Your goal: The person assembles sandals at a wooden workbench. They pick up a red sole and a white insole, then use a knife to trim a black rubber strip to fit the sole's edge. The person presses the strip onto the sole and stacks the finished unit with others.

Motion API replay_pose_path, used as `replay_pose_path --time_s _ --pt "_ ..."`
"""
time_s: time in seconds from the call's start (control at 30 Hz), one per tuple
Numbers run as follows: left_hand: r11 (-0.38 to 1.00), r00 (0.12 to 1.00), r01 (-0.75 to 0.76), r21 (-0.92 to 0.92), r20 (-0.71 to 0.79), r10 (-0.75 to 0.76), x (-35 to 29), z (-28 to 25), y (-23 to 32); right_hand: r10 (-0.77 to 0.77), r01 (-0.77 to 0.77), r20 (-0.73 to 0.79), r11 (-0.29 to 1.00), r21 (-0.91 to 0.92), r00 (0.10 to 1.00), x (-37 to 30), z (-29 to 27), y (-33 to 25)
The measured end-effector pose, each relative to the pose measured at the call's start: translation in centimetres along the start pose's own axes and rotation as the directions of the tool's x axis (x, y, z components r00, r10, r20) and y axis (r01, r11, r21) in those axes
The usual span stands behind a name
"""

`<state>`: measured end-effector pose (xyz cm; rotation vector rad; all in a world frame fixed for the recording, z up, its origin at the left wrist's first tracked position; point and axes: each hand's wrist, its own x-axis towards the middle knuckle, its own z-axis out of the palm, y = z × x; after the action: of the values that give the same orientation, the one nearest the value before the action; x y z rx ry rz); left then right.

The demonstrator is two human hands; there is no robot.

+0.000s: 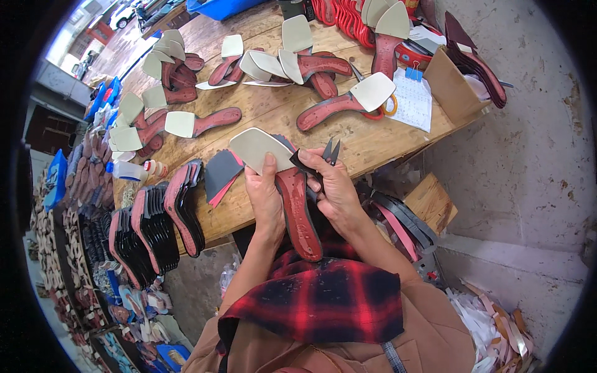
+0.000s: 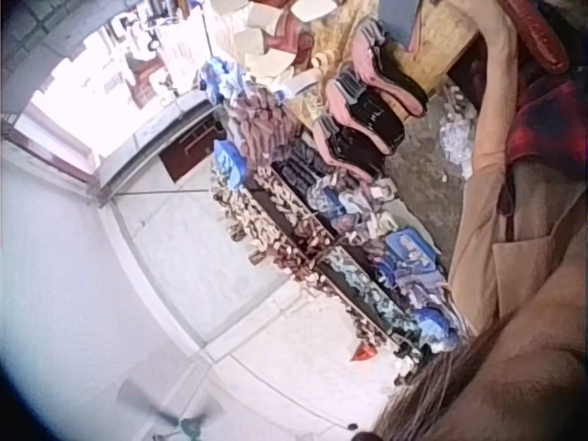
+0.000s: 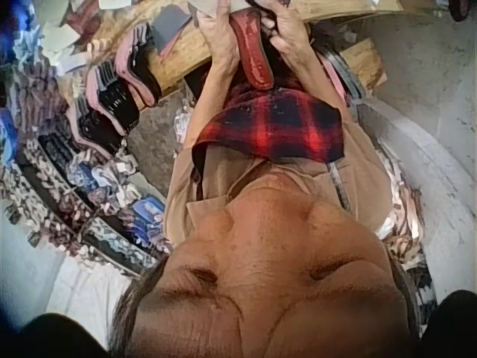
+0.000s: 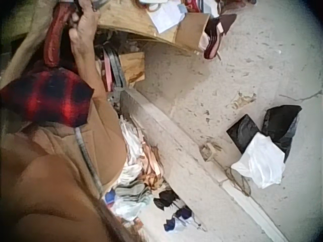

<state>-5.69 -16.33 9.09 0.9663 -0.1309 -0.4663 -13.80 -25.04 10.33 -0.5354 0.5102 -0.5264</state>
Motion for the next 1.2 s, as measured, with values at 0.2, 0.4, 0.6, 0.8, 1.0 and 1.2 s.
replay_pose_path --time_s 0.2,0.4,0.6,0.8,1.0,1.2 --pt "1.0 1.0 0.028 -0.001 0.013 -0.028 0.2 -0.5 -0.3 0.017 -0.019 -0.03 0.999 -0.049 0.999 0.1 0.2 0.1" --pt "1.0 1.0 -0.027 0.002 0.01 0.027 0.5 -1.0 -1.0 -0.4 0.331 -0.013 0.776 -0.537 0.916 0.0 0.0 1.7" --pt "0.994 0.995 -0.084 0.071 0.068 0.079 0.8 -0.1 0.0 -0.673 0.619 0.451 0.013 -0.785 0.586 -0.1 -0.1 1.0" --pt "0.896 0.882 -0.173 0.408 0.469 -0.044 3.4 1.0 3.3 -0.377 0.722 0.653 0.065 -0.689 0.657 1.7 -1.8 -7.0" --pt "-0.039 0.29 -0.957 0.289 0.926 -0.24 3.2 5.8 8.4 -0.242 0.435 0.362 0.465 -0.771 0.9 0.4 -2.8 -8.7" --pt "-0.039 0.28 -0.908 0.417 0.534 -0.798 2.7 6.0 10.6 0.176 0.125 0.183 0.296 -0.947 0.967 -0.6 -7.7 -11.4"
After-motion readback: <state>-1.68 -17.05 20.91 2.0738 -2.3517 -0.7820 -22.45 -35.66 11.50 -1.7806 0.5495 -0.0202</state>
